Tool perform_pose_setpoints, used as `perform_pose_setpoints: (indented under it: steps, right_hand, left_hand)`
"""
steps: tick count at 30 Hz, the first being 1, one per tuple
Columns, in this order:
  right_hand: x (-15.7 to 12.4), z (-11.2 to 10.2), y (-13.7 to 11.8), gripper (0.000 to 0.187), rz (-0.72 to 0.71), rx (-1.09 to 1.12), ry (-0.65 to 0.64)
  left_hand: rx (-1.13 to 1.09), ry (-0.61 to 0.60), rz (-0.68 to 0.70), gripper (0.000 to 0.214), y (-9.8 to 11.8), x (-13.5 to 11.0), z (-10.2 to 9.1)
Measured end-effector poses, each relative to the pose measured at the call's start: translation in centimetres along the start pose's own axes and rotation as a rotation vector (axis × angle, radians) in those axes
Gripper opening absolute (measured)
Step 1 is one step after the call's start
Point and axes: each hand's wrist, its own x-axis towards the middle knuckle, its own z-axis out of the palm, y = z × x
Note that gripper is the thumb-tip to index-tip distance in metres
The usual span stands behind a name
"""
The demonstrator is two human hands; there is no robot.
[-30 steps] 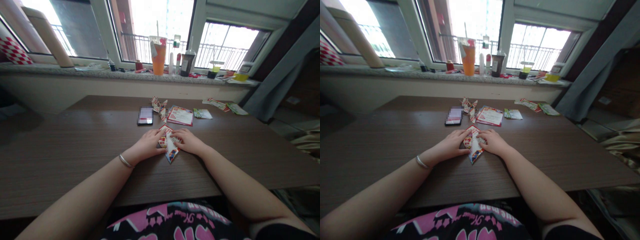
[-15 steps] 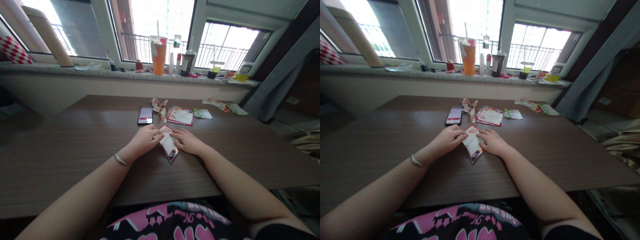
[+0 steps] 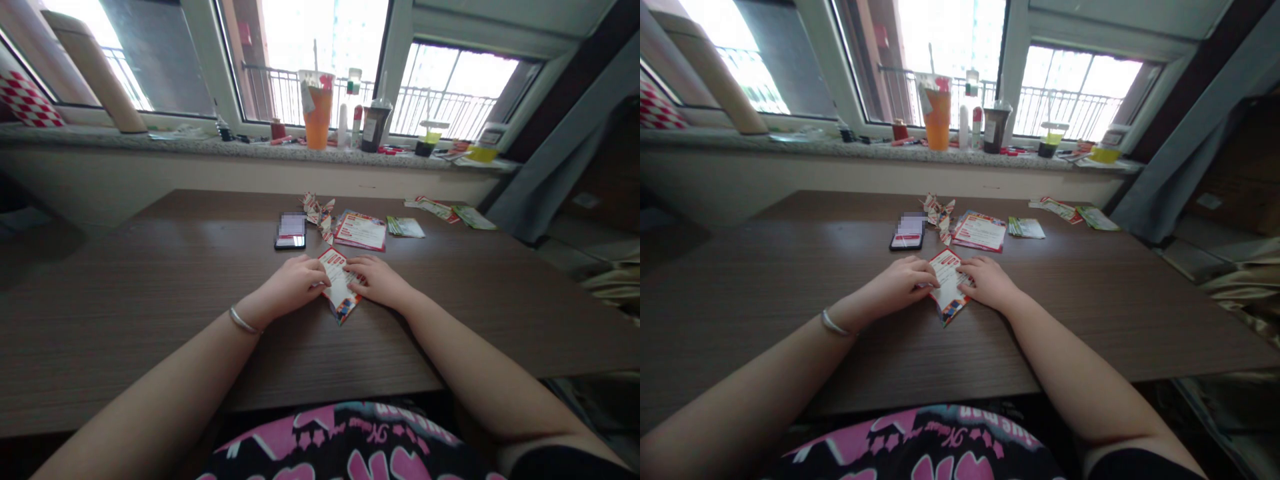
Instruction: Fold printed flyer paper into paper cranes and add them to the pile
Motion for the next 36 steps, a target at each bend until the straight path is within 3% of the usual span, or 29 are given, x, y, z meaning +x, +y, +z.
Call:
perform_pose_setpoints:
  steps: [8, 16, 22, 30, 36]
  right_hand:
    - [0.0, -0.1, 0.2, 0.027, -0.138, 0.096, 0.032]
    - [-0.1, -1.2, -0.5, 0.021, -0.01, -0.026, 0.007]
    - [-0.6, -1.9, 0.0, 0.017, 0.045, 0.035, -0.058]
    - [-0.8, -1.8, 1.3, 0.045, -0.107, 0.077, -0.12]
    - [-0.9, -1.7, 1.3, 0.05, -0.185, 0.075, -0.108]
  left_hand:
    - [-0.044, -0.073, 0.092, 0.031, -0.5, -0.2, 0.7]
    - [-0.041, -0.104, 0.071, 0.029, -0.1, -0.3, 0.5]
    - [-0.021, -0.111, 0.053, 0.028, 0.4, -0.4, 0.1]
    - [-0.008, -0.145, -0.02, 0.032, -0.3, -0.8, -0.1]
    - [0.081, -0.181, -0.105, 0.029, -0.5, -1.0, -0.7]
